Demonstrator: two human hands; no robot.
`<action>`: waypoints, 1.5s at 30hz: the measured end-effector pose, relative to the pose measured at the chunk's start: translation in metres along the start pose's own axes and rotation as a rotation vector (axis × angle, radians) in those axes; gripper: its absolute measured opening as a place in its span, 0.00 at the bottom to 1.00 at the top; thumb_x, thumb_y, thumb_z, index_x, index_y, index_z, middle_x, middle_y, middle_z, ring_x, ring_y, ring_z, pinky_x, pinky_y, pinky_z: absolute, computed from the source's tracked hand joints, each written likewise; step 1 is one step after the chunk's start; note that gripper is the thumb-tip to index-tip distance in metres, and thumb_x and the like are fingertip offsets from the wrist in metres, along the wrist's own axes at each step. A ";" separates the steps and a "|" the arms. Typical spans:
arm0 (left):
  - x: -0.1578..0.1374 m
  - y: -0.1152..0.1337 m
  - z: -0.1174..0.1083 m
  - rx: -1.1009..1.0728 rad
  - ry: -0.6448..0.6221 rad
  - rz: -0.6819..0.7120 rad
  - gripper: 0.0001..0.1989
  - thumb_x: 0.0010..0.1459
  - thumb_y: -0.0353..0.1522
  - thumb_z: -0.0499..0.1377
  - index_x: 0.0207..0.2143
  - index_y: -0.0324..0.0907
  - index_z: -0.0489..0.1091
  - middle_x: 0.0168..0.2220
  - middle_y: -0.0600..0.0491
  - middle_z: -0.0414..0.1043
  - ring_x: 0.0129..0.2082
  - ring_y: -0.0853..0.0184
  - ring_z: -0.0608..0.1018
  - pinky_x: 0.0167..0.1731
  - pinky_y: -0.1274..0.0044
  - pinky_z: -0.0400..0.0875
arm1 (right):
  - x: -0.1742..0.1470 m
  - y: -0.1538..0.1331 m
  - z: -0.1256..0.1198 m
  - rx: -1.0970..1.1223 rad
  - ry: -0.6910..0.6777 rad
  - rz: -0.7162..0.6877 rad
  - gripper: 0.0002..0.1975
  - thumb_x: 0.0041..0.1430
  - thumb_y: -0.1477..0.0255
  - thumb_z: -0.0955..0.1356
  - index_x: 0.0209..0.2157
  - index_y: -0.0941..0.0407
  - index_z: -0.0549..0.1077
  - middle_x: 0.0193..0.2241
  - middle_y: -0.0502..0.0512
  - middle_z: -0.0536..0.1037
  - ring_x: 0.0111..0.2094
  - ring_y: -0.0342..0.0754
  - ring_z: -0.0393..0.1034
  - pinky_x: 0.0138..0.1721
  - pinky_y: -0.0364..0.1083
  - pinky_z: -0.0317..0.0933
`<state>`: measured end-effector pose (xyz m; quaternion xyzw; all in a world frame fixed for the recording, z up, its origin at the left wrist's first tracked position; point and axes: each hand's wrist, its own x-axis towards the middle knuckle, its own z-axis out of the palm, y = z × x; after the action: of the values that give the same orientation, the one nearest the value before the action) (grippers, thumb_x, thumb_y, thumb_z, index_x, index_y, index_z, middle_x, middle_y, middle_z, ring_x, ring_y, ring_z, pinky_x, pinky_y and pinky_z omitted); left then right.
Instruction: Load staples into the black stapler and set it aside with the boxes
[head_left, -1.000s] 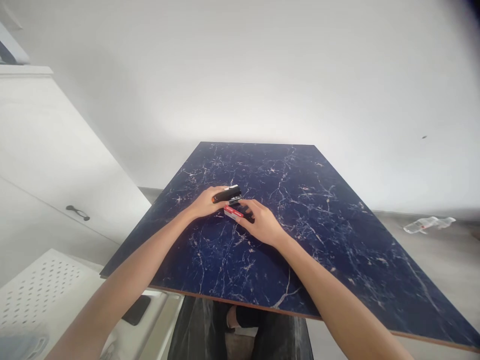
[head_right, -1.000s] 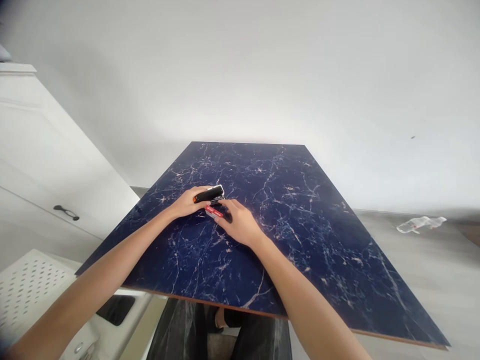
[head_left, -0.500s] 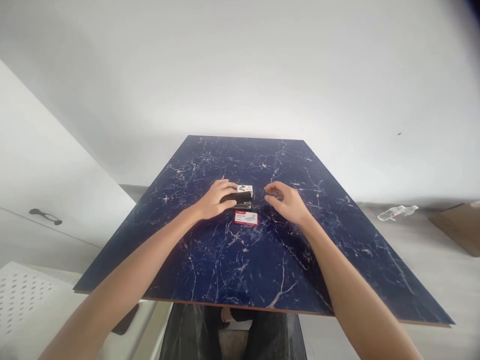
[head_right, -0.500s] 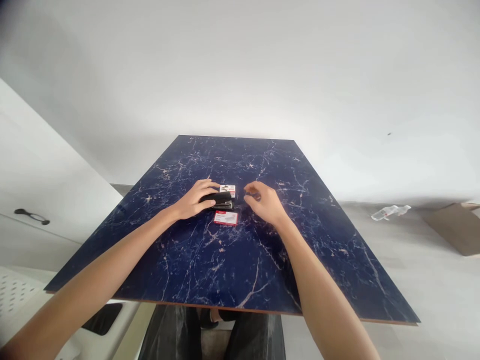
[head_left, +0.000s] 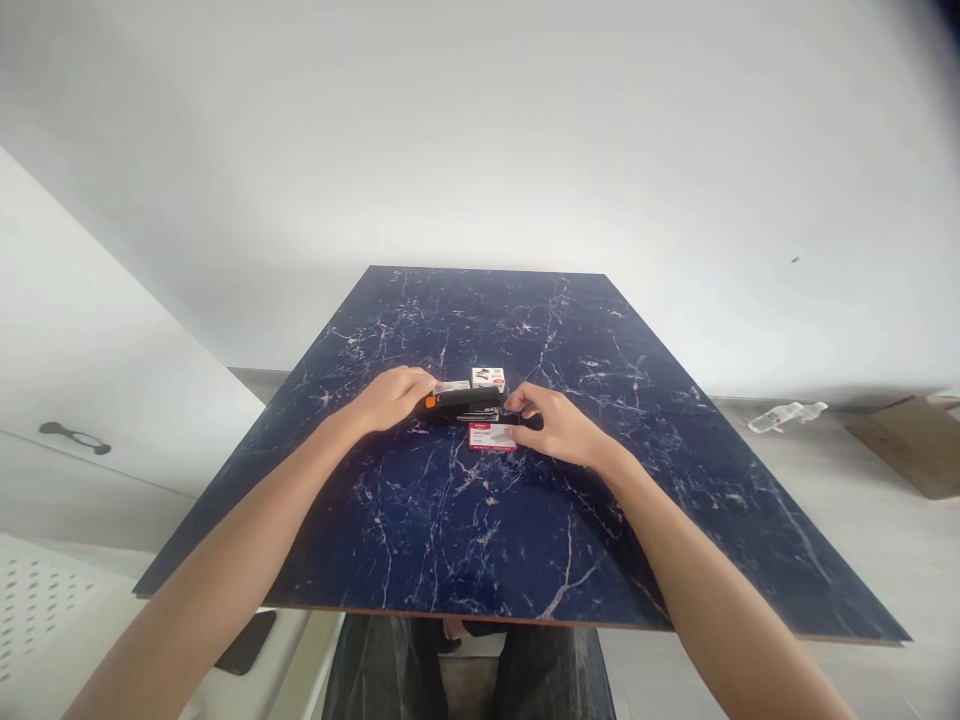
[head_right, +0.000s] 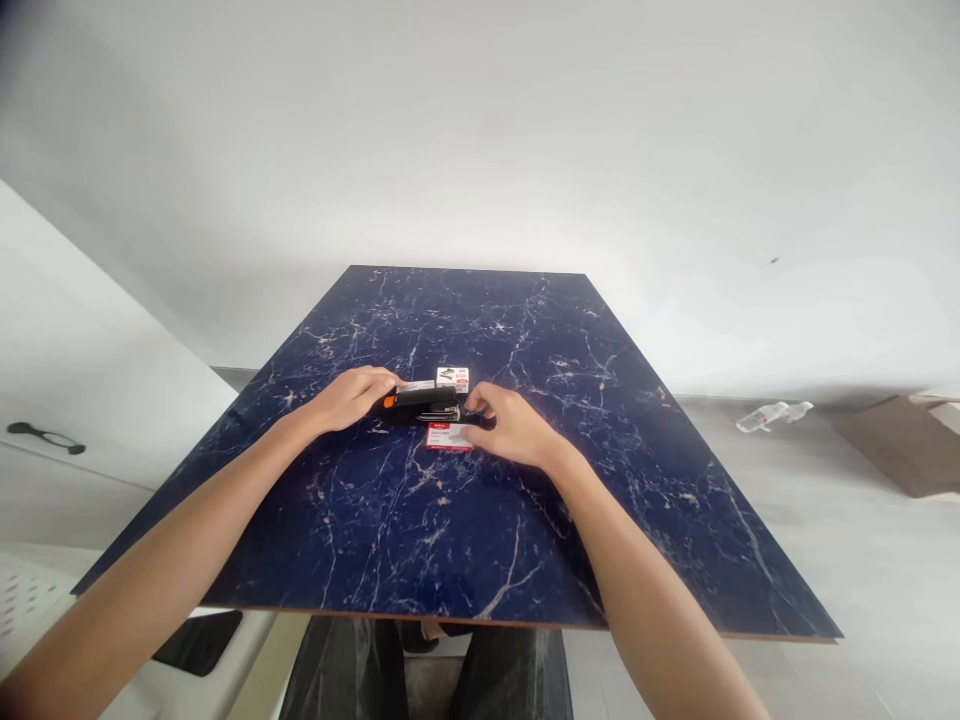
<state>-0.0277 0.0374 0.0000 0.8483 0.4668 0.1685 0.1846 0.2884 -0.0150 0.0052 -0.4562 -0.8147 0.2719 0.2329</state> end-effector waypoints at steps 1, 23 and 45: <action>0.000 -0.002 -0.003 0.016 -0.003 -0.015 0.29 0.71 0.48 0.40 0.49 0.46 0.78 0.47 0.49 0.79 0.46 0.55 0.78 0.47 0.65 0.71 | -0.001 -0.001 -0.001 -0.032 -0.044 -0.010 0.12 0.55 0.65 0.72 0.40 0.53 0.71 0.42 0.55 0.78 0.39 0.52 0.72 0.39 0.49 0.65; -0.032 0.021 0.014 0.078 0.179 0.191 0.18 0.67 0.37 0.55 0.57 0.47 0.70 0.52 0.47 0.75 0.52 0.54 0.72 0.51 0.60 0.70 | -0.005 -0.005 -0.007 -0.012 -0.086 -0.040 0.11 0.54 0.69 0.73 0.41 0.51 0.76 0.41 0.53 0.80 0.41 0.51 0.75 0.41 0.48 0.67; -0.043 0.080 0.037 -0.221 0.370 0.099 0.27 0.61 0.44 0.64 0.61 0.53 0.65 0.59 0.46 0.71 0.48 0.55 0.80 0.34 0.69 0.82 | -0.008 -0.022 0.001 0.578 0.057 0.022 0.18 0.52 0.66 0.76 0.42 0.52 0.70 0.39 0.54 0.82 0.40 0.50 0.79 0.45 0.52 0.75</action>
<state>0.0260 -0.0451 0.0001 0.7993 0.4292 0.3805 0.1792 0.2780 -0.0314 0.0180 -0.3872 -0.6916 0.4822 0.3731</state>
